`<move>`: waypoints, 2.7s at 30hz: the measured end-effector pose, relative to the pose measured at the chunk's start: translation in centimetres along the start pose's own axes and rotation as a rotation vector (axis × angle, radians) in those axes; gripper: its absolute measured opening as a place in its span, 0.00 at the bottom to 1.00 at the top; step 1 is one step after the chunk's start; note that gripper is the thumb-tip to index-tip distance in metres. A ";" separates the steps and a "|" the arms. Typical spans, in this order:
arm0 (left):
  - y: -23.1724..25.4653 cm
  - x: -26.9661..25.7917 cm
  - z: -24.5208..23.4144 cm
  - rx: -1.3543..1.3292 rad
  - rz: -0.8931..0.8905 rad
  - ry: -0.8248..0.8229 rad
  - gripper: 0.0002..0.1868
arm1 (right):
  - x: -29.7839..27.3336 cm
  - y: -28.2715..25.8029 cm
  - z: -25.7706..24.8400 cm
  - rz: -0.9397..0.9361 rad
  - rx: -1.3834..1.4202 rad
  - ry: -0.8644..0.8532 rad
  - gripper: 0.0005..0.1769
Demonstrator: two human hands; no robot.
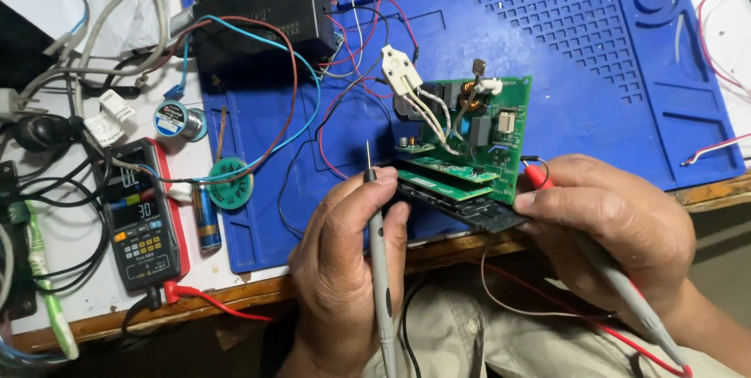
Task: The person holds a small green circuit board and uses a multimeter to test various points on the board. They move the multimeter probes across different components and connectors while the multimeter display shows changing readings.
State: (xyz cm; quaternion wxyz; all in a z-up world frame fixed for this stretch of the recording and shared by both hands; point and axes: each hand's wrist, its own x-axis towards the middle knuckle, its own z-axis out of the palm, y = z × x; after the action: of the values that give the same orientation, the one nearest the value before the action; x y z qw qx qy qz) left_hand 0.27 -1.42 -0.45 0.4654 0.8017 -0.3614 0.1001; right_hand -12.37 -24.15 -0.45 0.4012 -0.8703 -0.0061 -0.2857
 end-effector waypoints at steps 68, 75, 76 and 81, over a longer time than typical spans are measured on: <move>-1.2 -1.4 -0.5 0.086 -0.021 -0.027 0.27 | -0.6 -0.1 0.4 0.112 -0.082 0.084 0.22; -1.2 -1.5 -0.4 -0.018 0.048 -0.075 0.20 | -1.0 1.4 -1.3 0.151 -0.178 -0.007 0.18; -1.0 -2.0 -0.6 -0.022 0.040 -0.082 0.20 | -1.1 0.9 -1.3 0.160 -0.179 -0.012 0.18; -1.2 -1.7 -0.6 0.080 0.187 -0.006 0.18 | 0.0 0.5 -1.1 0.116 -0.208 -0.038 0.16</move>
State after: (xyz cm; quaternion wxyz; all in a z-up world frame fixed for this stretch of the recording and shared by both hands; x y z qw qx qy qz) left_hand -0.04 0.26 -1.82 0.4205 0.7827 -0.4319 0.1551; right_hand -12.81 -25.25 -0.27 0.3244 -0.9114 0.0664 -0.2443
